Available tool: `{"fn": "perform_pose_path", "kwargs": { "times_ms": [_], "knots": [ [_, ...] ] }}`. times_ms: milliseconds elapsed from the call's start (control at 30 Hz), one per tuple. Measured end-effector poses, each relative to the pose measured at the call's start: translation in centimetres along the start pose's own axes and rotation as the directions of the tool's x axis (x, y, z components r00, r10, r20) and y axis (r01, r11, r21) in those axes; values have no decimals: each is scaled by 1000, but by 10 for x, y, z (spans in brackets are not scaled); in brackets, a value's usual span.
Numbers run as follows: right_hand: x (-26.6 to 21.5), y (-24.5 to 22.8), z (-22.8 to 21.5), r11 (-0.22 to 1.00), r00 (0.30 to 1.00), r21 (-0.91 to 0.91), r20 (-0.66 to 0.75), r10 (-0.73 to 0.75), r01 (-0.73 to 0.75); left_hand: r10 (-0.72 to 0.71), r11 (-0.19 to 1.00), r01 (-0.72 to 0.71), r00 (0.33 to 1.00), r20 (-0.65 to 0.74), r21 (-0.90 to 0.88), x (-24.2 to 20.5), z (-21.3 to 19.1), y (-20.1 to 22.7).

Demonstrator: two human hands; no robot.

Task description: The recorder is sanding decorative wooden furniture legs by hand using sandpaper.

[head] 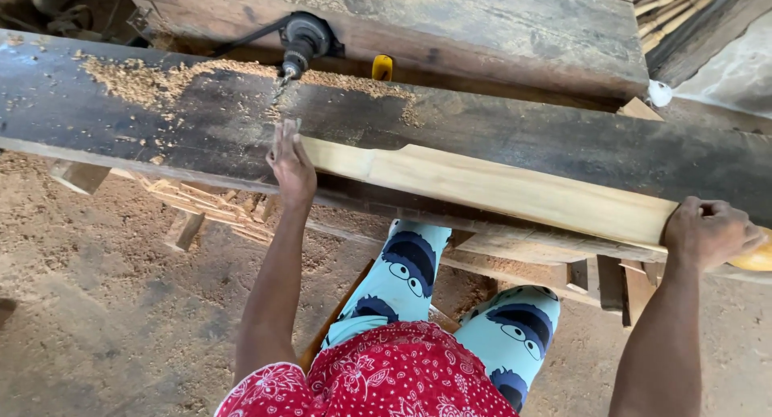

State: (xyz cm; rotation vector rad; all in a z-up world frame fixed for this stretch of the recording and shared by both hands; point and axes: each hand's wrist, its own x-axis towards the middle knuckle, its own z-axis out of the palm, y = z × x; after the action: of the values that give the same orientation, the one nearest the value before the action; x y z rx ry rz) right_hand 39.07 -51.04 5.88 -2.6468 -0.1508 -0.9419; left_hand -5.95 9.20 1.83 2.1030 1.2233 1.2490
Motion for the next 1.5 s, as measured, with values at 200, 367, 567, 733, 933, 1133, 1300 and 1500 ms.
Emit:
{"fn": "perform_pose_path", "kwargs": {
  "times_ms": [200, 367, 567, 733, 933, 1133, 1300, 1500],
  "knots": [
    [-15, 18, 4, 982, 965, 133, -242, -98, 133, 6, 960, -78, 966, -259, -270, 0, 34, -33],
    [-25, 25, -2, 971, 952, 176, -287, -106, 162, -99, 979, 35, 941, -324, -199, -11, 26, -12],
    [-36, 23, 1, 860, 885, 405, -454, -106, 311, -114, 968, 6, 900, -420, -250, -19, 22, -6],
    [-51, 37, 11, 728, 828, 554, -560, -34, 404, -111, 970, -3, 884, -454, -241, -25, 25, -18],
    [-69, 15, -13, 628, 849, 683, -524, 67, 372, -40, 984, -42, 895, -445, -172, -32, 19, -9],
    [-82, -5, -37, 699, 824, 586, -566, -10, 411, 56, 992, -109, 832, -552, -63, -32, 37, -28],
    [-94, -18, -41, 692, 824, 620, -563, 63, 371, 60, 992, -110, 836, -545, -60, -41, 32, -23],
    [-92, -48, -39, 728, 826, 621, -546, 138, 289, 117, 990, -142, 828, -549, -4, -23, 46, -28]
  ]
}}
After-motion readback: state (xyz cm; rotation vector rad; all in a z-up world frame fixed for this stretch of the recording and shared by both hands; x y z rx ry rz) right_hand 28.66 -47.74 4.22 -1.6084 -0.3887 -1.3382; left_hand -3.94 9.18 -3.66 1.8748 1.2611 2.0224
